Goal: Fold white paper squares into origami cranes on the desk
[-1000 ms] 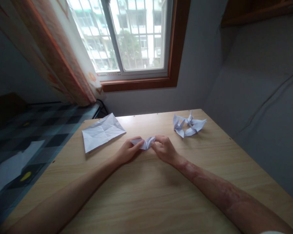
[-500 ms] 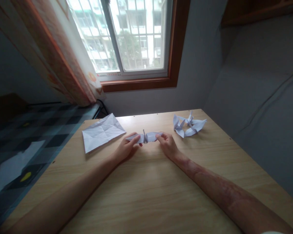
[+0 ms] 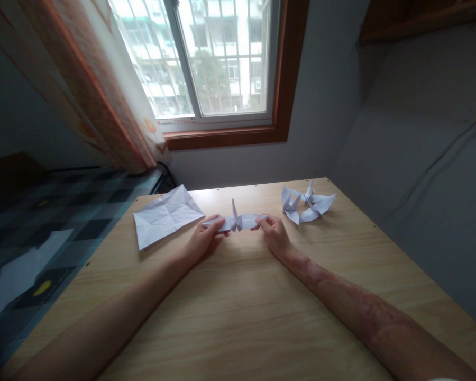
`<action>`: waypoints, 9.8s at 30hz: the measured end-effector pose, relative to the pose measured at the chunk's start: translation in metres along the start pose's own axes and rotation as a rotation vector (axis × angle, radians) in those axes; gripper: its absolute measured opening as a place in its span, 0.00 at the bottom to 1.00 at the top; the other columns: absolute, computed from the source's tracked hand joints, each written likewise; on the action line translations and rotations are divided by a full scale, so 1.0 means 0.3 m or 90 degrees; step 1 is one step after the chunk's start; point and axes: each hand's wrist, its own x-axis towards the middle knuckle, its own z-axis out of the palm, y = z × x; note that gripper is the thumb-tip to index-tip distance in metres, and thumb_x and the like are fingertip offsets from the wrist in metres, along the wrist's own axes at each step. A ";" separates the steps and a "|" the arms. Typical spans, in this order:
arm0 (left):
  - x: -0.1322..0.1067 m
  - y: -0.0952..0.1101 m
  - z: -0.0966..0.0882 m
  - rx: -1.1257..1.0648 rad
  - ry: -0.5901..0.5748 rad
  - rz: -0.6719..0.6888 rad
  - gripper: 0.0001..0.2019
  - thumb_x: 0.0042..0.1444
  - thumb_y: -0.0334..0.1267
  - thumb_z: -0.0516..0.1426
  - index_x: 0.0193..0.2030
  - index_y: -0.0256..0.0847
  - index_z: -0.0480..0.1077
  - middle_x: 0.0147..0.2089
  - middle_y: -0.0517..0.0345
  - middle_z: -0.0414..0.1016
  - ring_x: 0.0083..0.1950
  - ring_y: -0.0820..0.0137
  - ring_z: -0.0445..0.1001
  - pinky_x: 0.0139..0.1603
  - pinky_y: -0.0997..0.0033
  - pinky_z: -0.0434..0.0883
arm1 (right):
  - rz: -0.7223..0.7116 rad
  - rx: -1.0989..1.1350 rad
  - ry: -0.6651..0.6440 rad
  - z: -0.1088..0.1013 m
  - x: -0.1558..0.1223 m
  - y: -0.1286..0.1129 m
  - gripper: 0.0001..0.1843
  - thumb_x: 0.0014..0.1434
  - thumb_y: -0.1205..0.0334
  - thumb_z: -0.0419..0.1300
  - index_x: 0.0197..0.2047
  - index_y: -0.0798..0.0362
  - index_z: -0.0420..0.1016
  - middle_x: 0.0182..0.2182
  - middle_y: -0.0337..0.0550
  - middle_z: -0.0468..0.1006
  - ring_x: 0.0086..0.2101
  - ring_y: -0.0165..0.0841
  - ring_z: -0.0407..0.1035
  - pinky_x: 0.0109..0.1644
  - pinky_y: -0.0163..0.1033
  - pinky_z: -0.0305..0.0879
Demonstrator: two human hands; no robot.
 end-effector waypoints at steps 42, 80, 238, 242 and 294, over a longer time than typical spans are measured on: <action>-0.052 0.041 0.038 0.533 -0.032 0.467 0.03 0.68 0.39 0.64 0.46 0.46 0.79 0.42 0.59 0.86 0.43 0.67 0.83 0.67 0.54 0.71 | -0.453 -0.358 -0.052 0.040 -0.080 -0.086 0.07 0.71 0.64 0.65 0.50 0.45 0.80 0.39 0.39 0.84 0.43 0.39 0.78 0.71 0.56 0.62; -0.044 0.044 0.025 0.462 -0.151 0.463 0.08 0.73 0.40 0.60 0.54 0.45 0.80 0.48 0.50 0.85 0.49 0.63 0.82 0.58 0.56 0.75 | -0.502 -0.240 -0.075 0.032 -0.082 -0.080 0.08 0.69 0.70 0.65 0.42 0.46 0.76 0.30 0.33 0.76 0.31 0.33 0.73 0.62 0.52 0.70; -0.041 0.031 0.025 0.383 -0.113 0.472 0.07 0.73 0.39 0.60 0.49 0.42 0.80 0.46 0.48 0.86 0.46 0.63 0.82 0.54 0.59 0.76 | -0.518 -0.249 -0.050 0.024 -0.077 -0.097 0.06 0.72 0.67 0.66 0.48 0.45 0.81 0.38 0.42 0.83 0.40 0.40 0.78 0.58 0.55 0.75; -0.041 0.034 0.028 0.393 -0.132 0.476 0.08 0.74 0.40 0.59 0.48 0.42 0.79 0.44 0.49 0.86 0.44 0.64 0.81 0.55 0.59 0.75 | -0.532 -0.269 -0.034 0.022 -0.080 -0.092 0.07 0.73 0.67 0.65 0.50 0.44 0.81 0.40 0.44 0.84 0.43 0.42 0.78 0.61 0.57 0.75; -0.047 0.068 0.061 0.198 -0.155 0.302 0.11 0.72 0.41 0.64 0.50 0.39 0.87 0.45 0.46 0.85 0.44 0.66 0.82 0.47 0.67 0.77 | -0.582 -0.258 -0.023 0.010 -0.083 -0.104 0.12 0.62 0.74 0.65 0.42 0.45 0.79 0.36 0.40 0.81 0.38 0.38 0.77 0.59 0.58 0.76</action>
